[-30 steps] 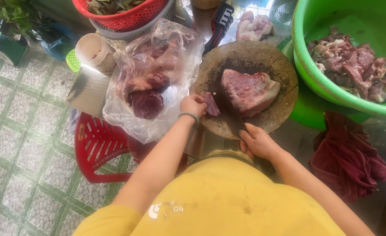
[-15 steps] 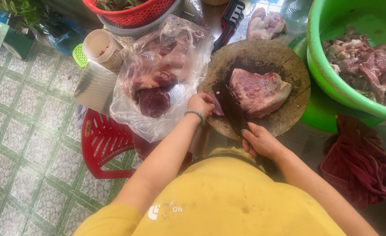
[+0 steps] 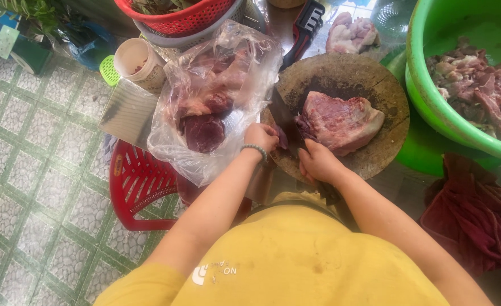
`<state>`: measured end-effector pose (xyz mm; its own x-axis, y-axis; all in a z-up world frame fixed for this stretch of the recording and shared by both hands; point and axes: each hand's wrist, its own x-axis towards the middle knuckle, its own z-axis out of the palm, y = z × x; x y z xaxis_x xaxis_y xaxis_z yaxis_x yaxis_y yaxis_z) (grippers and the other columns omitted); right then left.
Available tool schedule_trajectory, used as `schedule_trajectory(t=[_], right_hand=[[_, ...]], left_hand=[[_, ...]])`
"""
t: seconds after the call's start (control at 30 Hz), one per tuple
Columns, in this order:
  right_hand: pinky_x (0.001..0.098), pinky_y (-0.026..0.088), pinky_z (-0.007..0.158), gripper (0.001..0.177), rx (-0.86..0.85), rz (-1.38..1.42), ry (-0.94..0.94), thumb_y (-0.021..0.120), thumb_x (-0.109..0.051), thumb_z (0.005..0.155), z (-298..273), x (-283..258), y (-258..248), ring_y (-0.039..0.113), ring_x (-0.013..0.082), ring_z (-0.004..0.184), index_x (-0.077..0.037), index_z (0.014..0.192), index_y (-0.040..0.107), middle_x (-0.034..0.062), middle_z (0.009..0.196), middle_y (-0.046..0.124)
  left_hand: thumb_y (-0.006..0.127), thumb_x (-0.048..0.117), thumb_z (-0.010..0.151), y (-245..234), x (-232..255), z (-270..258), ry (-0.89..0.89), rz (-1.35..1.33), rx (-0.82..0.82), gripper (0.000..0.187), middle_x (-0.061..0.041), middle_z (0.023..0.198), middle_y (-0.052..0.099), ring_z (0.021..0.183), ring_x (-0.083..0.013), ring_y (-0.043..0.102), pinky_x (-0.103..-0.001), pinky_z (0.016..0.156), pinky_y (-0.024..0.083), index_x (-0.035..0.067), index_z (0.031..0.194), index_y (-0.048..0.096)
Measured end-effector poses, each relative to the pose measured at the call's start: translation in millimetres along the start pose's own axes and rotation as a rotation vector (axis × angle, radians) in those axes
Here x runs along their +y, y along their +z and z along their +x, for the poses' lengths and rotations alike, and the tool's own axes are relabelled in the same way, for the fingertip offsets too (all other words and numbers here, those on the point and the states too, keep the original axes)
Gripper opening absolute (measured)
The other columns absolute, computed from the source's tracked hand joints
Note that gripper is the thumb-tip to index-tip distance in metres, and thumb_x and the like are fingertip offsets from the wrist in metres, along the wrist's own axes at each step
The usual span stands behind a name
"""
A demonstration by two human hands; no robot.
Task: The person cuts large pieces of raw meat into smaller pieces using a cleaver on a round wooden cutting board. They transfer the cut meat into a green plastic basin. The person also handles a plastic bag containing more raw meat.
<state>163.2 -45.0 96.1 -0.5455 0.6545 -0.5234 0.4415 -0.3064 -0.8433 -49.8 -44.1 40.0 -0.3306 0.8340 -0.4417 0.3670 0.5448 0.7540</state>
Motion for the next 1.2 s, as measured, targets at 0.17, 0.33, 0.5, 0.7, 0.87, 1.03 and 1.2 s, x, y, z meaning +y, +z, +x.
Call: schedule_trajectory(t=[0.17,0.33,0.5,0.7,0.87,1.03,1.2], right_hand=[[0.0379,0.048,0.044,0.016,0.067,-0.152,-0.083,0.052,-0.017,0.102,12,-5,2,0.058,0.0213,0.045,-0.004,0.094,0.048,0.0114,0.062,0.063],[0.0446,0.053,0.052,0.018,0.065,-0.224,-0.092,0.052,-0.02,0.102,-14,25,6,0.067,0.0332,0.054,-0.003,0.097,0.051,0.0189,0.068,0.069],[0.0601,0.051,0.073,0.017,0.14,-0.511,-0.158,0.057,-0.02,0.094,-47,43,0,0.065,0.054,0.088,-0.005,0.102,0.054,0.0297,0.085,0.068],[0.0601,0.05,0.082,0.02,0.181,-0.62,-0.163,0.055,-0.021,0.1,-2,31,14,0.065,0.0542,0.096,-0.002,0.106,0.054,0.034,0.092,0.069],[0.0617,0.05,0.082,0.02,0.173,-0.651,-0.058,0.053,-0.02,0.097,-26,14,14,0.064,0.0543,0.095,-0.004,0.108,0.053,0.0327,0.094,0.068],[0.0599,0.051,0.074,0.016,0.106,-0.764,0.008,0.049,-0.019,0.099,-110,45,-13,0.069,0.0493,0.081,-0.006,0.107,0.051,0.0272,0.08,0.07],[0.0521,0.049,0.054,0.013,0.324,-0.59,-0.179,0.06,-0.02,0.095,-163,99,-50,0.064,0.0446,0.06,-0.007,0.095,0.055,0.023,0.064,0.065]], left_hand=[[0.076,0.004,0.076,7,-16,12,-0.016,-0.019,0.0,0.006,-0.01,0.068,0.074,0.057,-0.016,0.073,-0.03,0.057,0.06,-0.001,0.078,0.075],[0.079,0.014,0.073,7,-18,11,-0.033,0.131,0.083,0.011,-0.013,0.069,0.076,0.059,-0.0186,0.074,-0.032,0.063,0.06,0.004,0.076,0.076],[0.085,0.025,0.066,14,-24,15,0.1,0.311,0.156,0.019,-0.013,0.076,0.076,0.071,-0.0278,0.073,-0.038,0.075,0.059,0.009,0.074,0.079],[0.081,0.025,0.067,14,-26,19,0.147,0.306,0.121,0.019,-0.012,0.08,0.077,0.075,-0.0274,0.075,-0.038,0.076,0.059,0.012,0.08,0.081],[0.081,0.026,0.068,17,-20,10,0.176,0.341,0.186,0.019,-0.015,0.08,0.076,0.076,-0.0305,0.073,-0.04,0.076,0.058,0.01,0.078,0.08],[0.08,0.032,0.073,10,-6,-3,0.149,0.351,0.345,0.027,-0.019,0.078,0.074,0.075,-0.0342,0.07,-0.042,0.076,0.057,0.005,0.073,0.077],[0.072,0.037,0.073,5,2,4,0.124,-0.016,0.133,0.038,-0.015,0.088,0.079,0.076,-0.0251,0.076,-0.04,0.076,0.063,0.003,0.091,0.075]])
